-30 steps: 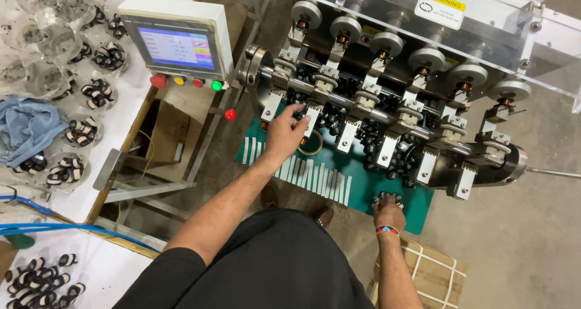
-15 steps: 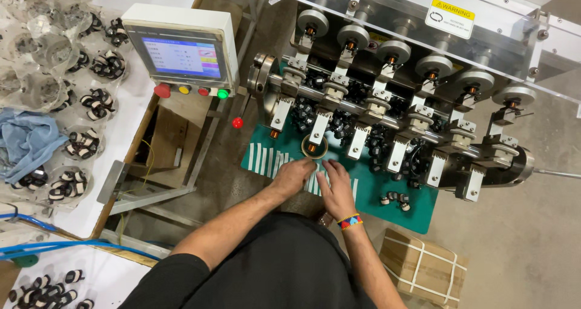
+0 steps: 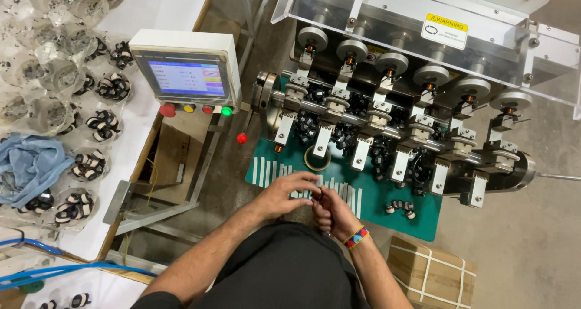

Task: The person operates a multi-station assembly machine, uses shears to trim small parts, and assembles black and white components by hand. They place the assembled units on the machine tray and wipe the surface with a cloth.

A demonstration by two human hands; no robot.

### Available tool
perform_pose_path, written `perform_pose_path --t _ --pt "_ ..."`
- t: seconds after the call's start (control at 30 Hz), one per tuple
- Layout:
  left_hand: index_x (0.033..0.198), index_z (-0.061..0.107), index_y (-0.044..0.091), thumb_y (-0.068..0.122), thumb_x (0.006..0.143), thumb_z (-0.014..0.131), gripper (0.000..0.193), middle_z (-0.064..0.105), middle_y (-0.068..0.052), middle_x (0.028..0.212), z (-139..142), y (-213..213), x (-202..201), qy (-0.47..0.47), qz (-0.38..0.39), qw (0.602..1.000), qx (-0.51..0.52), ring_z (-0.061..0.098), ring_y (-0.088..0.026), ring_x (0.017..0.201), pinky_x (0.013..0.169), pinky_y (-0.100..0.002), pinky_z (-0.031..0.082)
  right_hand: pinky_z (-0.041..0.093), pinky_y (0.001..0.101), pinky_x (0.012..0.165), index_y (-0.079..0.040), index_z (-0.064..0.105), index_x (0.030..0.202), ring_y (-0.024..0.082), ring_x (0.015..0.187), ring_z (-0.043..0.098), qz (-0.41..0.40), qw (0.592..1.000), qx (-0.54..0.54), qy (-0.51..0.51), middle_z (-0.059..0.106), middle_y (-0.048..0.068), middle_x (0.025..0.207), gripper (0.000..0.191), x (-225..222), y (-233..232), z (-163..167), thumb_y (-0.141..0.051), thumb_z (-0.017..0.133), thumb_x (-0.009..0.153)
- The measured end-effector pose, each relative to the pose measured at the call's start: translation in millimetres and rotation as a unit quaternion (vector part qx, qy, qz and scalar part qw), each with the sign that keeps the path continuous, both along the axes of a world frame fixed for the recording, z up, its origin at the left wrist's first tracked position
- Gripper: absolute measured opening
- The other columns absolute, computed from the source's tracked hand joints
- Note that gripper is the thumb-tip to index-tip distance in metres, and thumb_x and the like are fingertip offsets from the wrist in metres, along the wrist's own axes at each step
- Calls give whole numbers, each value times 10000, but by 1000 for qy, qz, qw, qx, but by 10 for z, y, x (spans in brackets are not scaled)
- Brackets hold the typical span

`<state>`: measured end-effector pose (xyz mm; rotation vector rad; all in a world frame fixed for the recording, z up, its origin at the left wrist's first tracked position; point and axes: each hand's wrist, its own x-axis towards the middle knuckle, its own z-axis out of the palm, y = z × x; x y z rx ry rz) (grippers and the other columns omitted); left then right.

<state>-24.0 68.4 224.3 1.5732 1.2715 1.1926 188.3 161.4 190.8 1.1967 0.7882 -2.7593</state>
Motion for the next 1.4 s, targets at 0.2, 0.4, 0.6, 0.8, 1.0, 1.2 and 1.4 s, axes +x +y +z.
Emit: perform_pose_path --t 0.2,0.4,0.6,0.8,1.0,1.2,1.4 --pt "1232 730 60 34 874 805 367 757 -76 1148 -87 248 231 -131 -137 980 -60 742 -202 1043 927 -329 607 185 231 387 -127 548 815 65 404 258 10 987 -114 110 326 -82 510 551 453 5 158 -578 348 1061" --pt "1253 690 79 98 909 773 355 765 -93 1078 -76 499 552 -359 77 911 -189 722 -161 903 781 -319 609 348 308 476 -81 691 992 173 536 459 -22 898 424 -117 520 27 607 406 480 -164 421 -405 462 1082" --pt "1239 718 68 158 860 841 408 782 -90 1094 116 497 539 57 -115 991 -43 749 -149 932 791 -299 597 531 430 649 -88 695 1024 371 795 688 41 644 738 -195 733 164 886 184 723 -48 914 -237 596 980" --pt "1225 693 51 108 910 775 331 763 -68 1126 -43 441 940 -184 7 970 -159 739 -119 966 849 -289 624 434 302 569 -31 683 965 129 628 504 -40 834 532 -141 579 41 686 251 871 201 583 -230 562 1060" --pt "1228 551 0 29 959 725 322 656 -97 1139 -374 487 1406 -456 84 872 -156 709 -166 1005 848 -293 593 403 254 535 -34 684 904 60 587 498 -54 903 417 -87 573 -4 658 296 921 -188 275 -246 544 1057" --pt "1163 558 15 52 927 733 296 712 -88 980 -469 488 1517 -492 171 826 -216 681 -107 761 672 -257 578 457 268 529 -57 732 1129 104 594 621 104 913 390 -64 718 61 720 291 1132 8 -193 -280 570 1037" --pt "1167 604 -2 69 940 778 295 705 -29 998 -464 292 1284 -292 211 923 -138 461 37 646 566 -145 414 565 462 818 -203 666 1342 361 907 714 168 720 595 -315 757 185 1002 479 1337 766 -1214 -388 736 906"
